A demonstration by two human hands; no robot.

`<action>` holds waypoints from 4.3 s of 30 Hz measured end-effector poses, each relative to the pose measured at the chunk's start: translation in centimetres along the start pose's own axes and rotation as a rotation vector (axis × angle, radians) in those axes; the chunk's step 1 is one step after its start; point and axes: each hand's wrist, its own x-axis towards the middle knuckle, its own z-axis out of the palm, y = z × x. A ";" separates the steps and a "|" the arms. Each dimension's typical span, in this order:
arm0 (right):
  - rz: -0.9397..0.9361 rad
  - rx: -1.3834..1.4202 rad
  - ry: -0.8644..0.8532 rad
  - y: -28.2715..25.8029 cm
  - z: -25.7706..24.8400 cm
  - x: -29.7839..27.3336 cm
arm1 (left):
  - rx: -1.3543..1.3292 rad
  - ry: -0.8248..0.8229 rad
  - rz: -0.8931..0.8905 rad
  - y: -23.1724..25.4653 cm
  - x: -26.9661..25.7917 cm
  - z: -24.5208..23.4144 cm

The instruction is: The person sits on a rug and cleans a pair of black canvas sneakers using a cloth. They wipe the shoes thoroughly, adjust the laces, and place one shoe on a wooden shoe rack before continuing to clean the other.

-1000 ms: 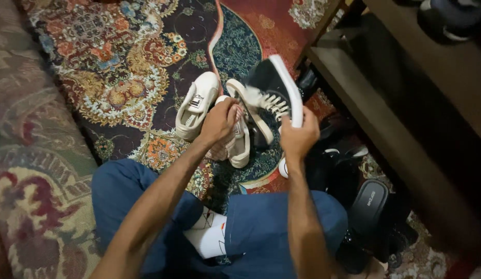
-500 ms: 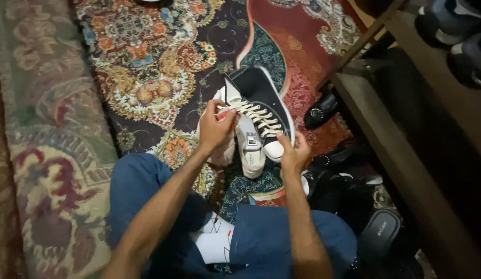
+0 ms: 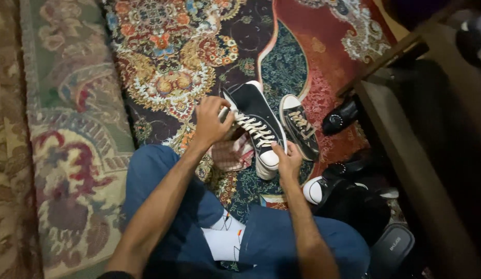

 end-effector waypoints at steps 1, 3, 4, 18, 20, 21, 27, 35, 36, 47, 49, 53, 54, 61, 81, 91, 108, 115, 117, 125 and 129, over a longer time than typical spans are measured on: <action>-0.001 -0.003 -0.007 0.3 -0.2 0.4 | 0.004 0.005 -0.005 -0.4 0.3 0.3; -0.067 -0.020 -0.005 1.2 -0.7 1.2 | 0.261 -0.038 0.121 -1.2 0.7 1.0; -0.066 -0.023 -0.011 0.2 -0.4 0.7 | 0.264 -0.036 0.116 -1.5 0.7 1.2; -0.176 -0.150 -0.074 -4.8 -0.3 -1.6 | 0.144 -0.522 -0.007 -2.7 1.5 1.0; -0.175 -0.164 -0.085 -4.9 -0.8 -1.0 | 0.108 -0.512 0.035 -2.0 2.2 0.6; -0.176 -0.179 -0.097 -5.0 -1.0 -0.7 | 0.070 -0.500 0.076 -1.6 2.7 0.4; -0.122 -0.192 -0.208 -4.5 -1.5 0.1 | 0.265 -0.483 0.224 3.0 4.1 -1.1; -0.117 -0.301 -0.224 -6.5 -2.2 0.7 | -0.094 -0.767 0.069 5.1 5.1 -4.2; -0.112 -0.316 -0.228 -6.5 -2.6 1.1 | -0.176 -0.822 -0.009 5.1 5.2 -4.6; -0.104 -0.412 -0.086 -7.9 -3.6 1.0 | -0.254 -0.843 -0.072 3.3 4.3 -1.6; -0.175 -0.554 -0.046 -8.1 -2.9 0.4 | -0.262 -0.793 -0.144 2.5 3.8 0.2; -0.736 -0.738 -0.090 -9.4 0.1 -1.4 | -0.182 -0.651 -0.181 2.2 3.5 2.8; -0.796 -0.714 -0.156 -9.7 1.0 -1.9 | -0.154 -0.609 -0.206 2.6 3.6 3.0; -1.008 -0.789 -0.483 -10.9 4.2 2.2 | -0.138 -0.582 -0.080 2.9 4.9 2.7; -0.651 -0.875 -0.244 -15.5 7.2 1.6 | -0.273 -0.294 0.001 4.9 4.5 -0.2; -0.567 -0.939 -0.122 -12.5 7.6 2.8 | -0.005 -0.485 -0.043 2.9 4.2 1.3; -0.597 -0.834 -0.209 -15.0 7.6 -0.1 | 0.088 -0.900 -0.458 5.4 6.0 3.8; -0.556 -0.795 -0.241 -15.0 7.2 -0.5 | -0.023 -0.969 -0.584 8.8 6.4 -0.4; -0.554 -0.796 -0.240 -14.6 7.0 0.0 | -0.040 -0.922 -0.622 8.1 5.9 0.5; -0.568 -0.794 -0.191 -13.4 6.7 1.6 | 0.122 -0.708 -0.319 6.6 3.5 2.6; -0.630 -0.757 -0.178 -15.0 7.4 -0.1 | 0.236 -0.498 -0.031 8.1 2.9 0.5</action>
